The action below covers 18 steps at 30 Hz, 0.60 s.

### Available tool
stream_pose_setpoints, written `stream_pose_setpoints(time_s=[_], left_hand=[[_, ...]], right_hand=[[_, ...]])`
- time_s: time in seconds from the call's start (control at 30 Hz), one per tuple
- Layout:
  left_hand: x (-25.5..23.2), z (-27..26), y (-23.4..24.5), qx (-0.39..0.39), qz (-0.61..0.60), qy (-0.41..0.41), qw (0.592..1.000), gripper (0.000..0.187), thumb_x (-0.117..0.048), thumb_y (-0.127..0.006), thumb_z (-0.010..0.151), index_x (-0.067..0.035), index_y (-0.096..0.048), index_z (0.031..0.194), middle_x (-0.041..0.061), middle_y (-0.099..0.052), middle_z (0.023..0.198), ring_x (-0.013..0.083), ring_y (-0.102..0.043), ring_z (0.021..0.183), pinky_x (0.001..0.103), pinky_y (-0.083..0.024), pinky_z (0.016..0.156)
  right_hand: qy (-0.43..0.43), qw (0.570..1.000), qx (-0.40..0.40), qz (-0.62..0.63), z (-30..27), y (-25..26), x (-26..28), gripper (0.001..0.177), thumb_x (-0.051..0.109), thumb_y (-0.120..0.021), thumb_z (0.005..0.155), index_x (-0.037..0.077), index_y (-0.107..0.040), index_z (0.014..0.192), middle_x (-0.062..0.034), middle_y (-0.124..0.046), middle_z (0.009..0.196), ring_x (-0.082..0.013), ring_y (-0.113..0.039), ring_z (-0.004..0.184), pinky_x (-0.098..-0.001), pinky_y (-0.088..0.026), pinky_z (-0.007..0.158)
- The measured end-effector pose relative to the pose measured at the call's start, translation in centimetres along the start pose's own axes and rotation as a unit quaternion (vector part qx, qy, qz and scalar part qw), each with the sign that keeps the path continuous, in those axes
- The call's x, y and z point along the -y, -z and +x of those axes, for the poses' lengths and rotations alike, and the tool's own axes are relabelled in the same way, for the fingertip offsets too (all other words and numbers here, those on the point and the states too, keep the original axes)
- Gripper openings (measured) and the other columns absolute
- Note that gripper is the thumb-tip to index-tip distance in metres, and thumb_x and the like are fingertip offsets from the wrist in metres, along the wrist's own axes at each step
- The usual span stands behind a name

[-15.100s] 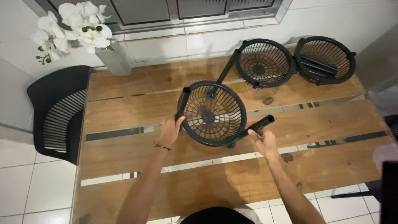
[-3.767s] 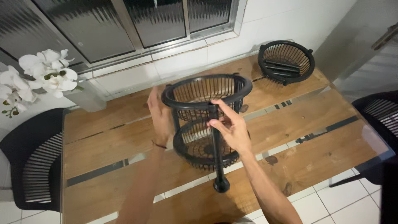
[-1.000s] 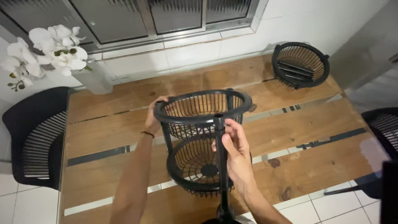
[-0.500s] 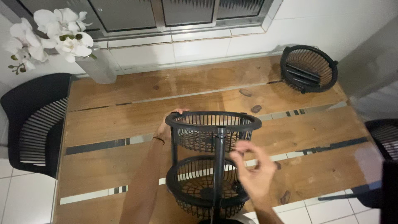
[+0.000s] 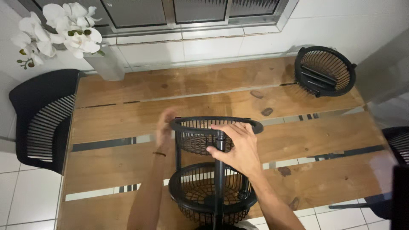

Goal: The person assembles a black metal plant stand on a wooden table. They attach the vertical support poles to the base, then fit the two circular wire baskets onto the frame, and finally secure the top ring to complete the stand.

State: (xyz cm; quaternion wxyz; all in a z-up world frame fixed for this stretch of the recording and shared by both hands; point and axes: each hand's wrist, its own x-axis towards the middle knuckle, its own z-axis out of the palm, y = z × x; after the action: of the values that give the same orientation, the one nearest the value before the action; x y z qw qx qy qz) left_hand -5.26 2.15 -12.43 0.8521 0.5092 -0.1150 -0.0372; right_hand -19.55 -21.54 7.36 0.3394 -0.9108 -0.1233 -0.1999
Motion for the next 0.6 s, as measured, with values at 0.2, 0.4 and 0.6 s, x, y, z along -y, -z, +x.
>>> stream_pose_setpoints(time_s=[0.2,0.4,0.6], left_hand=[[-9.2,-2.0,-10.9,0.195,0.431,-0.144,0.869,0.034,-0.027,-0.068,0.089,-0.007,-0.074,0.115,0.008,-0.08,0.092,0.0219,-0.074,0.073,0.041,-0.058,0.065],[-11.0,-4.0,-15.7,0.118,0.506,-0.269,0.811,0.022,-0.021,-0.059,0.093,-0.005,-0.073,0.089,0.015,-0.072,0.082,0.0359,-0.065,0.069,0.048,-0.051,0.07],[-11.1,-4.2,-15.0,0.183,0.524,-0.188,0.81,0.027,-0.023,-0.055,0.091,-0.003,-0.072,0.084,0.016,-0.071,0.077,0.0377,-0.066,0.069,0.048,-0.051,0.071]], right_hand=[[-0.026,1.0,0.006,-0.011,-0.1,-0.4,-0.9,0.052,0.029,-0.087,0.064,0.013,-0.073,0.111,-0.0059,-0.075,0.095,-0.0225,-0.068,0.088,-0.041,-0.042,0.092],[-0.009,1.0,-0.028,-0.001,-0.7,0.0,0.3,0.048,0.022,-0.083,0.064,0.011,-0.072,0.11,-0.0067,-0.073,0.097,-0.0246,-0.066,0.096,-0.0415,-0.039,0.099],[-0.033,0.999,-0.021,0.011,-1.6,-0.4,0.9,0.045,0.021,-0.083,0.071,0.01,-0.072,0.113,-0.006,-0.075,0.103,-0.0232,-0.066,0.098,-0.0408,-0.038,0.1]])
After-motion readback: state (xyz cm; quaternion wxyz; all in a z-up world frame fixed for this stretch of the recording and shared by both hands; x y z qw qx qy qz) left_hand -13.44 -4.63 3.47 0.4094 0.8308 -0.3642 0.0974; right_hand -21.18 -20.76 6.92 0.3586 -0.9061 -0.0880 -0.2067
